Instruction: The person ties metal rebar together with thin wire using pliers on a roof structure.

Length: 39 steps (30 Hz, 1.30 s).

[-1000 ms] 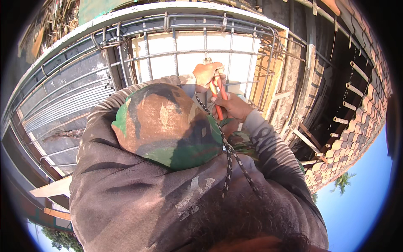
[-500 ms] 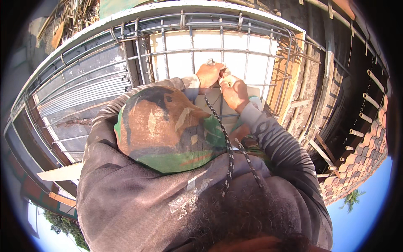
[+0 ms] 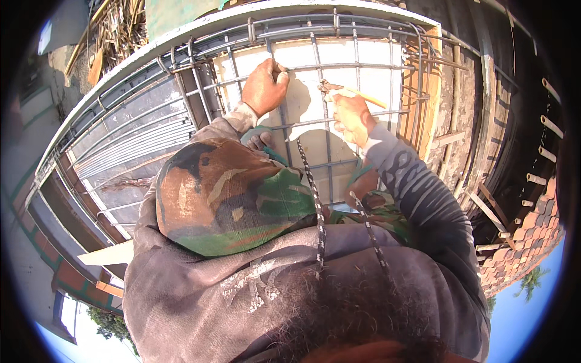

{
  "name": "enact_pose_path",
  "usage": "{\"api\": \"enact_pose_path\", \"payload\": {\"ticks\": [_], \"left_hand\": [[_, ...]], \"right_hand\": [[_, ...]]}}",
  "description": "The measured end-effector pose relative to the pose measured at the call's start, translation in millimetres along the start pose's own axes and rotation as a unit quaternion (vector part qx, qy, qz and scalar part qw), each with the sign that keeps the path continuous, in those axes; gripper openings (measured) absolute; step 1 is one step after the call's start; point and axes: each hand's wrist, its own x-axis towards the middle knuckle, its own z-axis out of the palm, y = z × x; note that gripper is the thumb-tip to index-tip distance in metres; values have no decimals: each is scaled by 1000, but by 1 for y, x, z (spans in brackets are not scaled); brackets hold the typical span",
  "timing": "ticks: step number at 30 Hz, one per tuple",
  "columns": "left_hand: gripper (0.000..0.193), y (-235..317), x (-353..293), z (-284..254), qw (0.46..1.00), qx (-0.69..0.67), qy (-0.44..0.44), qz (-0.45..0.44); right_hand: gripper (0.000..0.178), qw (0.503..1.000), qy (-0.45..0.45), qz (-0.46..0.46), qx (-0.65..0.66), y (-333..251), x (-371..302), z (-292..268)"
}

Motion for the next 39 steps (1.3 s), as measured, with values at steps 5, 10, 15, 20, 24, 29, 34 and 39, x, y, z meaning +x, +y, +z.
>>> {"api": "enact_pose_path", "payload": {"ticks": [5,10,15,20,24,29,34,39], "left_hand": [[52,-19,36,-31,976,205,23,-63],[76,-9,63,-25,945,296,-59,-127],[65,-20,67,-9,943,303,17,-134],[60,-33,66,-10,939,325,25,-106],[66,-24,66,-6,938,333,4,-97],[68,-46,67,-8,939,333,61,-62],[56,-48,53,-21,951,292,38,-100],[35,47,39,-38,929,334,-18,155]], "right_hand": [[16,939,-160,68,297,36,44,39],[18,941,-123,83,303,37,51,62],[19,953,-167,31,250,60,93,63],[16,634,-1,-282,-720,32,51,94],[16,678,11,-328,-658,30,36,91],[5,754,-107,-368,-534,58,90,81],[7,960,-194,-95,179,83,122,99],[12,965,-160,-6,209,57,109,68]]}}
